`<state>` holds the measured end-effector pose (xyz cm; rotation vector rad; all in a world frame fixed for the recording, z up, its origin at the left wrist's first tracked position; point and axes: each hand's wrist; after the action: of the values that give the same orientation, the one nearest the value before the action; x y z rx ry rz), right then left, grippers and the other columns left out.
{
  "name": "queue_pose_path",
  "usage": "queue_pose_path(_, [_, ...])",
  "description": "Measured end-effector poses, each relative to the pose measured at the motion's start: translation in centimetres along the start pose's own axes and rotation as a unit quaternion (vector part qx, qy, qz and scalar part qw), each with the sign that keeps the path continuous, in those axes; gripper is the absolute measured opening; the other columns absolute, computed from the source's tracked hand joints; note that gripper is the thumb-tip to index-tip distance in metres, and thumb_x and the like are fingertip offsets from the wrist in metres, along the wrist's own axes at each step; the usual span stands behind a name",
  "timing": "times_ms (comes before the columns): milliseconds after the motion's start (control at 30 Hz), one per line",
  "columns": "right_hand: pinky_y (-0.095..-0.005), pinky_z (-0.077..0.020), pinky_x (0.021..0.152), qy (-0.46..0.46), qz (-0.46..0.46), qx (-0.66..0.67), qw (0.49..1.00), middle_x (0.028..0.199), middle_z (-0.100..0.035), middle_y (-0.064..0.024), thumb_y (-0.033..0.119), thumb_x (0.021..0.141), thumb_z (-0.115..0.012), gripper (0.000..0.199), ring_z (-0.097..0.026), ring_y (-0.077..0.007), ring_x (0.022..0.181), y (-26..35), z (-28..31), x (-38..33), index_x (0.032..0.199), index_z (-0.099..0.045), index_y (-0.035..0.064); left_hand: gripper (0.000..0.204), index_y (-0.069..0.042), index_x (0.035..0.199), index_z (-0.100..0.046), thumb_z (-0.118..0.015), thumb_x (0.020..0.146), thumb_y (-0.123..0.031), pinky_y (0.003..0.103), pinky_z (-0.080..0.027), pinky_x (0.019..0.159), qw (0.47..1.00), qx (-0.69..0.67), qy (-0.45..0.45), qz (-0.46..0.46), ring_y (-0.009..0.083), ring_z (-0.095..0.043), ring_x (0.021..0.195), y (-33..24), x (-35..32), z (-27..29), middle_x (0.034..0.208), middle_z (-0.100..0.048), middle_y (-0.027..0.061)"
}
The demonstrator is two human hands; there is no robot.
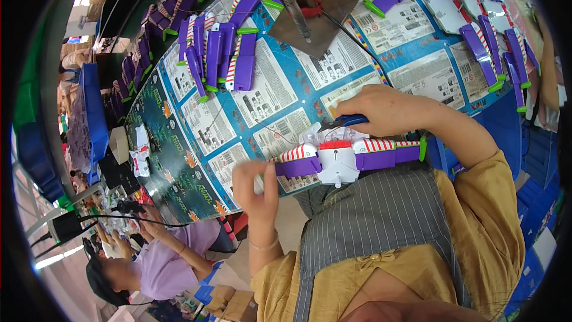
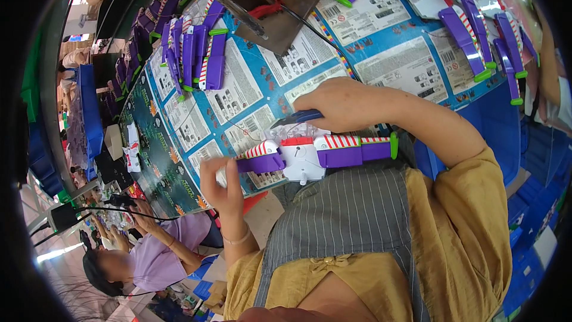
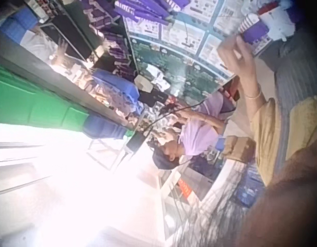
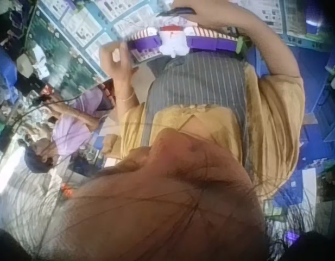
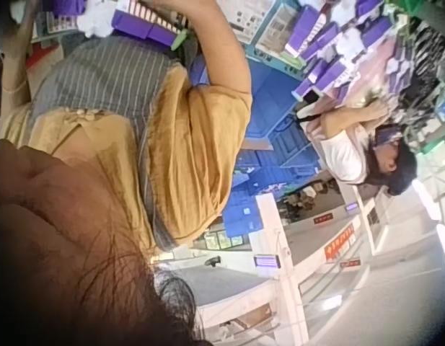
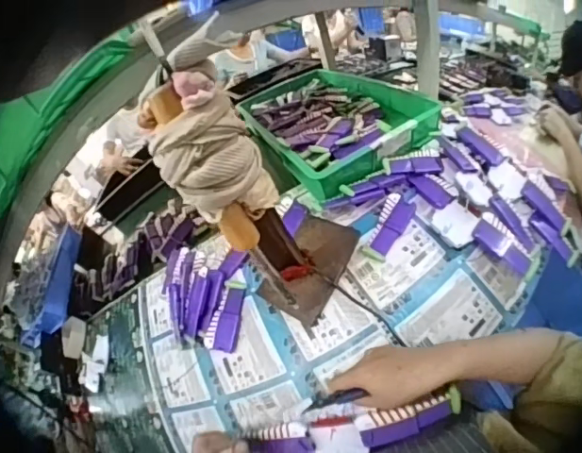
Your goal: The person assembles toy wing units by attaching wing pieces into plastic housings, trimming wires using pliers, and pressing parts against a mounted heated tool.
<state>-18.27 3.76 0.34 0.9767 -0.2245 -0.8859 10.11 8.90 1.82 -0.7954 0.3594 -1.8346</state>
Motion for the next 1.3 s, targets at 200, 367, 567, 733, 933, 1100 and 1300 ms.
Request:
queue_pose_path(200, [-0.0436,-0.0438,0.068,0.015,-0.014,0.017,1.000,0.080,-0.060,-0.0169,0.022,0.083,-0.056,0.020,-0.058,-0.0357,0.078,1.9,0.8,-0.8,0.098,-0.055,0.0079,0.048,-0.003,0.125,-0.042,-0.042,0.093,-0.038,0.035,-0.040,0.090,0.803,-0.444,0.175,0.356,0.0236,-0.051,0.106,-0.8,-6.9,-2.0,0.118,-0.051,0.0120])
queue_pose_path(367, [-0.0421,-0.0426,0.068,0.072,0.072,-0.172,0.980,0.077,-0.061,-0.0129,0.014,0.075,-0.057,0.018,-0.060,-0.0308,0.076,3.3,1.8,-1.0,0.090,-0.055,0.0055,0.065,-0.009,0.142,-0.013,-0.029,0.094,-0.049,0.043,-0.024,0.107,0.563,-0.726,0.049,0.391,0.0262,-0.030,0.129,-4.6,-4.7,-5.9,0.140,-0.030,0.0116])
queue_pose_path(567, [-0.0312,-0.0373,0.074,-0.061,0.130,-0.471,0.870,0.075,-0.049,-0.0045,0.013,0.069,-0.056,0.013,-0.049,-0.0186,0.077,6.4,2.4,-0.6,0.080,-0.052,0.0063,0.063,-0.007,0.142,-0.013,-0.027,0.095,-0.046,0.044,-0.025,0.107,0.602,-0.692,0.061,0.394,0.0271,-0.031,0.129,-5.2,-4.4,-5.9,0.140,-0.030,0.0114])
queue_pose_path(733, [-0.0350,-0.0354,0.080,0.088,0.131,-0.657,0.737,0.080,-0.053,-0.0048,0.017,0.074,-0.054,0.013,-0.050,-0.0200,0.085,8.9,1.7,0.0,0.082,-0.056,0.0061,0.064,-0.006,0.142,-0.012,-0.027,0.095,-0.046,0.043,-0.024,0.107,0.600,-0.696,0.072,0.387,0.0263,-0.030,0.130,-5.6,-4.4,-5.5,0.141,-0.029,0.0104])
queue_pose_path(933, [-0.0392,-0.0341,0.082,0.071,0.093,-0.654,0.747,0.081,-0.055,-0.0078,0.018,0.077,-0.052,0.018,-0.051,-0.0227,0.086,10.8,2.4,-0.8,0.087,-0.058,0.0052,0.064,-0.005,0.142,-0.012,-0.027,0.095,-0.046,0.043,-0.024,0.107,0.611,-0.685,0.076,0.389,0.0262,-0.030,0.130,-5.4,-4.8,-5.5,0.141,-0.029,0.0105])
queue_pose_path(1100, [-0.0389,-0.0339,0.082,0.147,0.101,-0.669,0.721,0.081,-0.055,-0.0088,0.018,0.077,-0.052,0.018,-0.051,-0.0231,0.086,10.3,2.1,0.1,0.088,-0.058,0.0044,0.066,-0.005,0.142,-0.012,-0.029,0.094,-0.048,0.043,-0.024,0.107,0.628,-0.681,0.084,0.367,0.0262,-0.030,0.130,-5.7,-4.4,-5.4,0.141,-0.028,0.0115])
queue_pose_path(1300, [-0.0385,-0.0335,0.082,0.148,0.089,-0.665,0.726,0.082,-0.056,-0.0086,0.018,0.078,-0.051,0.020,-0.052,-0.0230,0.085,10.6,2.5,0.1,0.089,-0.058,0.0036,0.065,-0.005,0.142,-0.011,-0.029,0.094,-0.046,0.042,-0.025,0.107,0.606,-0.697,0.090,0.372,0.0261,-0.031,0.130,-5.4,-4.7,-5.6,0.141,-0.028,0.0111])
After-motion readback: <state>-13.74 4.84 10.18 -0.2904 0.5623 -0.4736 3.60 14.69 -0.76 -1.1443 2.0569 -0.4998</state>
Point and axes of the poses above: each hand's wrist, its own x-axis towards the middle knuckle, its own z-axis out of the back of the hand, y = z × x
